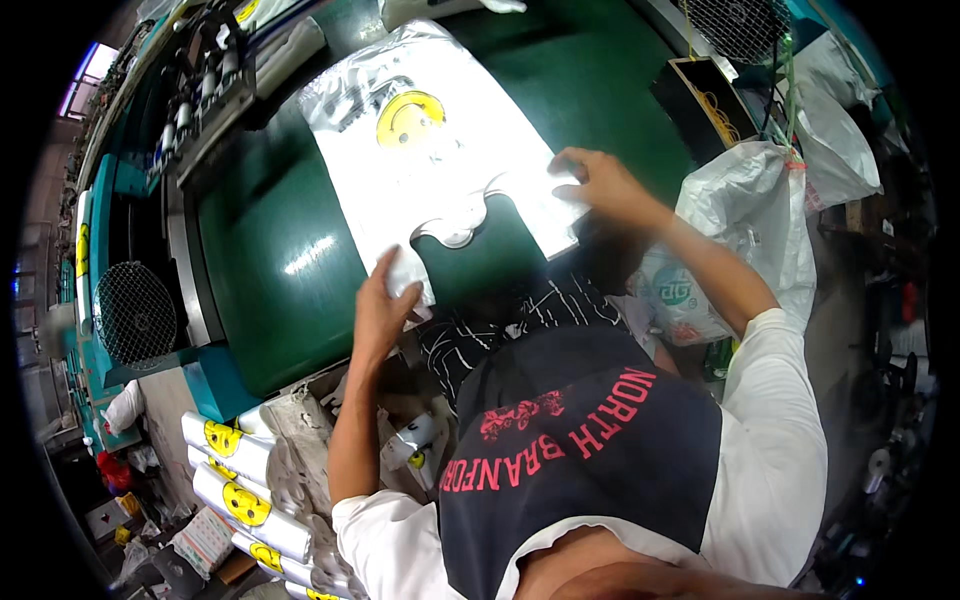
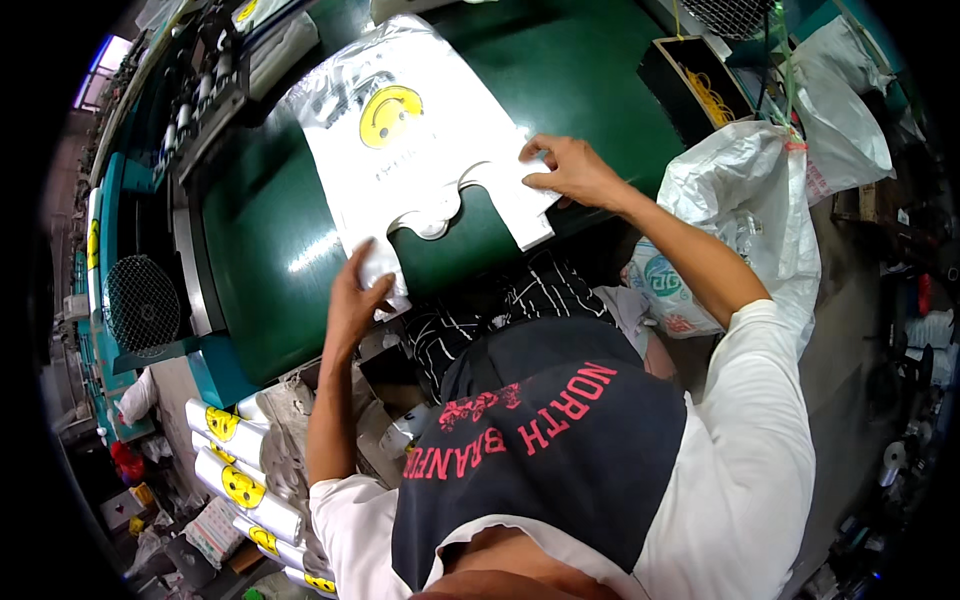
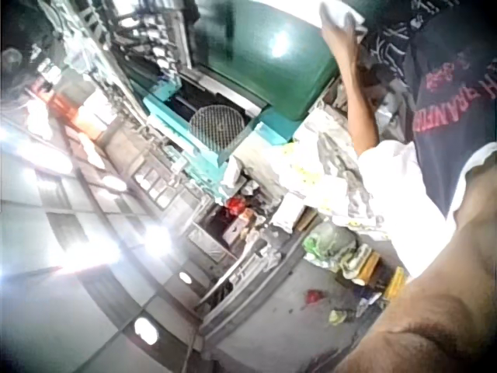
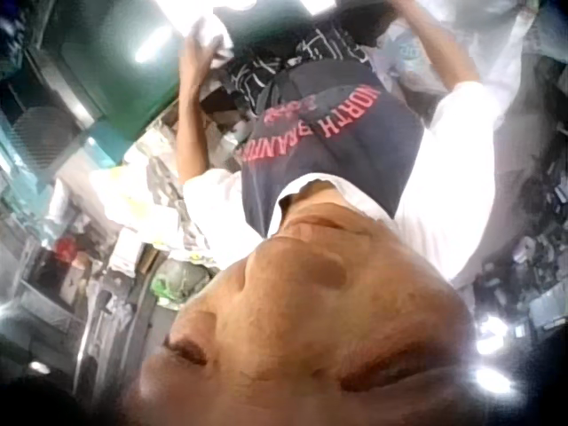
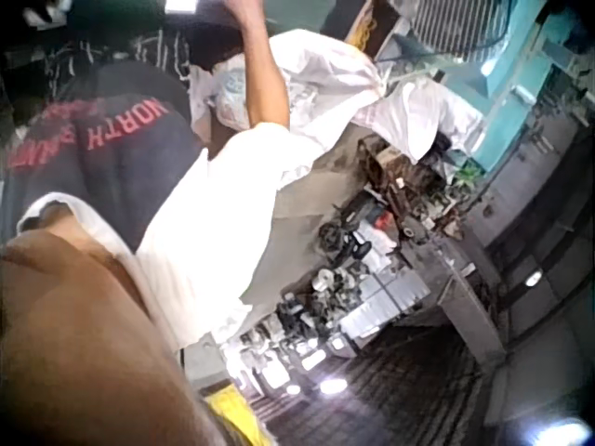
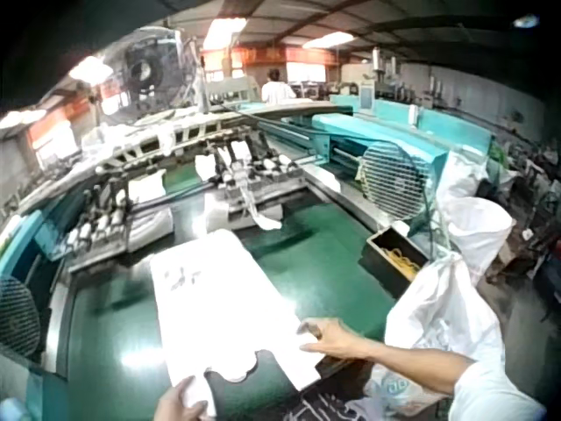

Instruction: The person picks up plastic bags from a conveyor belt, folds them by hand, and stacks them into a pile.

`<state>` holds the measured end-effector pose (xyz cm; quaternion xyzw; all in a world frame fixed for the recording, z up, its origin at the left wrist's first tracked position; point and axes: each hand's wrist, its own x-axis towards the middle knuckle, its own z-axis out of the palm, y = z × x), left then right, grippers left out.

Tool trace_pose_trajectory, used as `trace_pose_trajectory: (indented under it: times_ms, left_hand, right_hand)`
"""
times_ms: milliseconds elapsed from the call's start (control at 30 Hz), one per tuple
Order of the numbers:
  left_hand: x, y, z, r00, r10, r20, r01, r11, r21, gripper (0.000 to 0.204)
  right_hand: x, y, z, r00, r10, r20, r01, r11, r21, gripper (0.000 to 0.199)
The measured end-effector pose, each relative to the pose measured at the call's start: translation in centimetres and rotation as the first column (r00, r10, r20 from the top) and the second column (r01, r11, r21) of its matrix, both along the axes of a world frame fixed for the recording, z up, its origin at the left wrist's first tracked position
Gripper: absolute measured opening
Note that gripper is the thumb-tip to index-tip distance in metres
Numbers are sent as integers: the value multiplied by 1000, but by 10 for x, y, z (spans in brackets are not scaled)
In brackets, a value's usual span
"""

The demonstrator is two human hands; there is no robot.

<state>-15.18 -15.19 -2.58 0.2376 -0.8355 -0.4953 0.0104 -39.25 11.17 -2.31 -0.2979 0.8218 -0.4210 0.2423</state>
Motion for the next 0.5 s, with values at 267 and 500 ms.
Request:
trace_pose_trajectory:
  times_ms: [267,500]
  left_hand:
    - [-131,-29,-20,983,-176,-52,143,909,-391,59]
    - [-117,-15,-41,853,-507,123,414,512,-753,76]
  right_hand:
    - [-11,-134,-14,780,291,553,-154,947,-281,44]
    - [-33,-77,-41,245,489,-837,-389,840,377,40]
